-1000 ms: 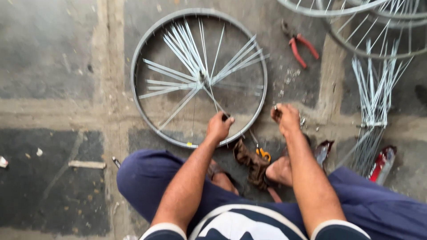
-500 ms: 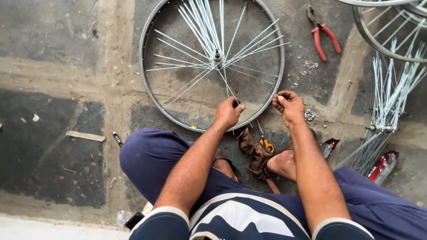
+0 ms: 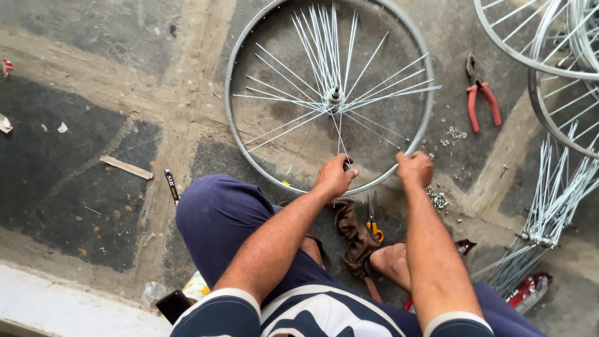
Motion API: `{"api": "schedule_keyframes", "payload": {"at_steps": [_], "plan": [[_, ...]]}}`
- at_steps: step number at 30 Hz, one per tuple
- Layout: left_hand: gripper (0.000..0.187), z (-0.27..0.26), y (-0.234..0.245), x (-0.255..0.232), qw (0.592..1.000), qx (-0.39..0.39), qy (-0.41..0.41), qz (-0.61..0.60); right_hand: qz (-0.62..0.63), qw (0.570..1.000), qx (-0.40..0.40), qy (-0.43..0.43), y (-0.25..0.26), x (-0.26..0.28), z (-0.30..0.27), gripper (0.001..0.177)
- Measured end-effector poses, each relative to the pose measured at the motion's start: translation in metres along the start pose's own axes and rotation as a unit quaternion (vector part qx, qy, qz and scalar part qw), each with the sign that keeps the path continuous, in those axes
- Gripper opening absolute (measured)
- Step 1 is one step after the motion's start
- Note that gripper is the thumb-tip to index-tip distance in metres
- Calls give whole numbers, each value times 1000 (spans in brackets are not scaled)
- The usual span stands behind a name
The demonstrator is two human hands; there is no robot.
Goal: The person sits on the floor and laces a bicycle wheel by inserting spokes into the hub and rim, then securing them with nipples. The person handles the wheel, spokes, and nipples by hand, rotating the wheel as needed to continue lacing.
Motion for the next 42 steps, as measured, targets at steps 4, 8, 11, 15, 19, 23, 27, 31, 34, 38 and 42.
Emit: {"api": "schedule_keyframes", "payload": {"at_steps": [4,8,11,15,19,23,27,31,34,38,42], "plan": [[40,4,-1,3,999,5,24,-35,-15,984,-118,136,85,58,23,27],[39,8,-7,0,998,10,14,-55,-24,922,-251,293,155,107,9,26],[39,12,-10,5,998,-14,-2,-65,-6,876,-304,374,176,117,-33,34],[41,20,-17,12,996,-40,-53,-54,42,837,-335,431,178,94,-99,33],[40,23,-14,13,996,-41,-59,-59,102,837,-374,387,166,73,-118,30],[40,14,-7,7,999,-24,-18,-37,150,837,-412,329,158,62,-104,51],[41,2,1,-2,1000,-2,10,-12,87,820,-427,372,168,74,-103,64],[42,-1,4,-9,998,33,50,-26,161,766,-452,428,188,82,-111,58],[42,-3,1,-10,998,38,56,-14,193,762,-459,413,199,71,-99,55],[42,2,-1,-21,998,29,49,-1,247,775,-451,367,189,57,-56,54],[45,7,-15,1,983,96,134,81,230,730,-532,362,182,34,-51,57]]}}
Point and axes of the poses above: each hand's wrist, its own z-axis towards the middle knuckle, its own y-axis out of the back of the hand, x = y × z, the point moved 6 cm from there along z, towards the middle knuckle, and after that the axes turned 14 degrees about y, right-handed, at the moved point
